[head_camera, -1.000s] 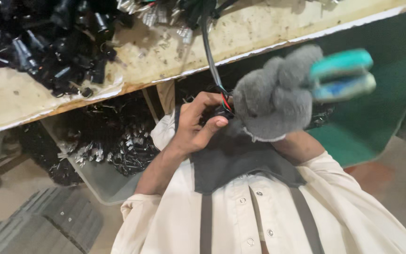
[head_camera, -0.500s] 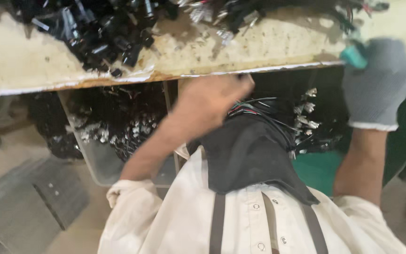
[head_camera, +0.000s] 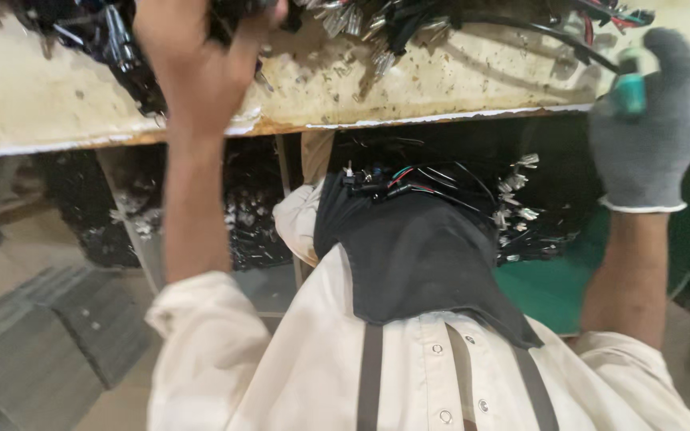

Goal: The person sorts through piles of black DC power cables and connectors on a workbench, picks up individual cords, and uses pliers to cut and trim the wire ends. Cut pieces and sorted plugs are placed into bins below the bench.

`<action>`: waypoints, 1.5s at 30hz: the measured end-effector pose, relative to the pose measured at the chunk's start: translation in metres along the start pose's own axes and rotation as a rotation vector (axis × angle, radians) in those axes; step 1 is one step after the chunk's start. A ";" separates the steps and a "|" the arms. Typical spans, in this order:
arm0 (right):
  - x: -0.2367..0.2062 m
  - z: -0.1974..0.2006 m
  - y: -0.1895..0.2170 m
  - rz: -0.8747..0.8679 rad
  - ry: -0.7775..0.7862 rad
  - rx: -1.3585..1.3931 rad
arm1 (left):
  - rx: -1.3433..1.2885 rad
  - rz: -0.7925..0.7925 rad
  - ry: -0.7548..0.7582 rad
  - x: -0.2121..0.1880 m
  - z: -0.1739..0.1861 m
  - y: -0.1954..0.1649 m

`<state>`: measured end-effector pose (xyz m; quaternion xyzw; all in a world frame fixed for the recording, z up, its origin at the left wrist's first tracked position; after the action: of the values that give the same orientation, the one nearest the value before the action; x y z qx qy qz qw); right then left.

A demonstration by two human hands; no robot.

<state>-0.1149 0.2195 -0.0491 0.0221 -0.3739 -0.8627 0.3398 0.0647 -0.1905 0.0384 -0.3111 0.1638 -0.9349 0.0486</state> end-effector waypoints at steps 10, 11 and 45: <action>-0.026 -0.030 0.113 0.301 0.071 0.960 | -1.306 0.501 0.589 -0.090 -0.094 -0.138; -0.025 -0.030 0.126 0.315 0.188 0.769 | -1.256 0.485 0.622 -0.090 -0.093 -0.143; 0.033 0.007 0.029 0.259 -0.187 -0.363 | 0.248 -0.237 0.926 -0.133 -0.127 -0.128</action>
<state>-0.1259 0.1899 -0.0175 -0.1673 -0.2425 -0.8633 0.4098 0.0965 -0.0091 -0.0897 0.1285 0.0192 -0.9865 -0.0993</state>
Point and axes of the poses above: each hand's wrist, its own x-axis towards the middle knuckle, its own z-axis out of the back of the hand, y = z × x, the point moved 6 cm from there along x, towards the middle knuckle, and after that the axes turned 15 degrees about x, right-handed, at the moved point
